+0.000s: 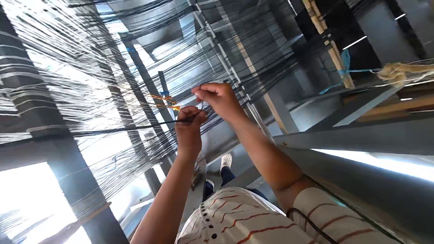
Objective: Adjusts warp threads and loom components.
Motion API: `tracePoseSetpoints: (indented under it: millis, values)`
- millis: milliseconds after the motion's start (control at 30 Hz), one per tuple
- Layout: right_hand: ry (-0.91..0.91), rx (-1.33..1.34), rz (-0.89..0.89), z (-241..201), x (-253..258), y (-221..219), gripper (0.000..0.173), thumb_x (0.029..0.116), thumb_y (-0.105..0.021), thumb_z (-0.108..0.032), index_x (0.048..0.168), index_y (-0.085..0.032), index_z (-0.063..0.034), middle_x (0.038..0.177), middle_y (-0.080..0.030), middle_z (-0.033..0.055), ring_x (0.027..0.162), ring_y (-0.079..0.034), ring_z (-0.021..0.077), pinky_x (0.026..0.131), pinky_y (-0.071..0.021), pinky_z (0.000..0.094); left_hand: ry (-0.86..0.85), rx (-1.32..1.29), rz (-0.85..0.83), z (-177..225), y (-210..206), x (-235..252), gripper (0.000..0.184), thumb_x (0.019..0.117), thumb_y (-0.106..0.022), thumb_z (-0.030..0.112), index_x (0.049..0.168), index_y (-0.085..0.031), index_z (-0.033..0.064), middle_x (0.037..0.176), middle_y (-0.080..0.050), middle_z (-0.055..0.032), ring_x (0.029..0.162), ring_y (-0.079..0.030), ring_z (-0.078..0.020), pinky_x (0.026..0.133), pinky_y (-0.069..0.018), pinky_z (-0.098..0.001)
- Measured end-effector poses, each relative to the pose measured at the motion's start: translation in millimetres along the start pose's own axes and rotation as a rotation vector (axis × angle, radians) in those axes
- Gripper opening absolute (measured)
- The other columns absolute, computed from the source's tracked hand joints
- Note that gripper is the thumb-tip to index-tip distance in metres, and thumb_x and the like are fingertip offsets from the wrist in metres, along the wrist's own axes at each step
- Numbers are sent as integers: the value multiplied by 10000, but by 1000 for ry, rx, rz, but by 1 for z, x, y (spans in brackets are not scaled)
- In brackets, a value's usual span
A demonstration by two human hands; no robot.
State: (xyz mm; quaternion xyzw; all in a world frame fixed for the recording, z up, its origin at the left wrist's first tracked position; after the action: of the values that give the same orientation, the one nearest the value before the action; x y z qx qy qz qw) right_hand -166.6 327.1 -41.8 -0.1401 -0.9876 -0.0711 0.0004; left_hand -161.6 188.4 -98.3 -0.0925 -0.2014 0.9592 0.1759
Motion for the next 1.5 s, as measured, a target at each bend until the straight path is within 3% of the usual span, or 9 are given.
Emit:
tracePoseSetpoints:
  millis: [133,500,967,1033,1100,1200,1267,1367,1500]
  values:
    - [-53,39,-31,-3,6,5,205,1032,-585,-97,1083,-736,31,882,-749,70,641,-620,43,576,-505,209,75,8,-28,-3,-2,2,305,978,-583,20,1258,-662,111,945,-701,63,800,-648,-43,781,-561,-235]
    - [-230,373,-89,3,6,8,204,1050,-524,-65,1124,-669,58,924,-750,83,789,-737,126,680,-624,282,22,124,15,7,-1,6,202,1049,-538,109,955,-712,145,779,-651,90,683,-581,-6,686,-512,-181]
    - [-271,606,23,14,8,8,200,1060,-494,-68,1098,-679,0,942,-740,56,830,-727,130,736,-620,285,-7,55,74,7,3,-8,302,1089,-419,133,1121,-715,79,1297,-676,-8,915,-673,-62,827,-567,-262]
    - [-263,587,-2,15,6,5,199,1054,-499,-57,1097,-684,4,950,-736,50,840,-722,121,750,-617,280,-5,-95,56,6,5,-6,339,1056,-367,159,973,-696,149,1352,-644,13,897,-654,-61,820,-550,-285]
    - [-267,580,-16,17,3,3,191,1050,-505,-51,1085,-684,4,956,-734,51,844,-722,121,756,-618,283,10,-206,44,6,6,-2,346,998,-367,185,771,-625,232,1275,-693,39,865,-664,-60,798,-542,-292]
    - [-291,566,-22,21,2,4,191,1055,-506,-65,1076,-684,-2,935,-737,46,823,-726,121,744,-622,282,56,-332,42,8,3,0,354,988,-358,187,744,-602,266,989,-739,39,822,-671,-89,832,-541,-316]
    - [-303,557,-16,22,2,6,195,1058,-504,-77,1075,-686,-10,928,-737,43,810,-722,117,723,-618,275,77,-340,11,5,1,-1,341,1009,-330,208,799,-593,264,873,-696,54,801,-655,-87,820,-541,-303]
    - [-314,565,9,20,5,10,196,1067,-503,-96,1074,-684,-23,898,-732,32,771,-711,105,684,-610,257,87,-217,-43,-2,1,-4,196,1054,-386,207,1099,-576,219,848,-618,80,793,-614,-59,818,-537,-281]
    - [-222,754,82,11,11,13,242,1077,-432,-73,1057,-670,-32,884,-734,43,775,-716,119,708,-610,263,149,14,4,-5,1,-7,315,1057,-489,95,1369,-532,104,978,-645,71,825,-633,-40,833,-565,-267]
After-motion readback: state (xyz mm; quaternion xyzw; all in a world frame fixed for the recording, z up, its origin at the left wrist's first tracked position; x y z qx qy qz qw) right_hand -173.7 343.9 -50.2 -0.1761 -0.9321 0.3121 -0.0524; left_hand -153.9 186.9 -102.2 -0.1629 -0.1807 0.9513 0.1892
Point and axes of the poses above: each hand's wrist, its own x-axis towards the middle knuckle, its own y-axis out of the back of the hand, z = x × y, the point moved 5 cm from there along x, towards the middle knuckle
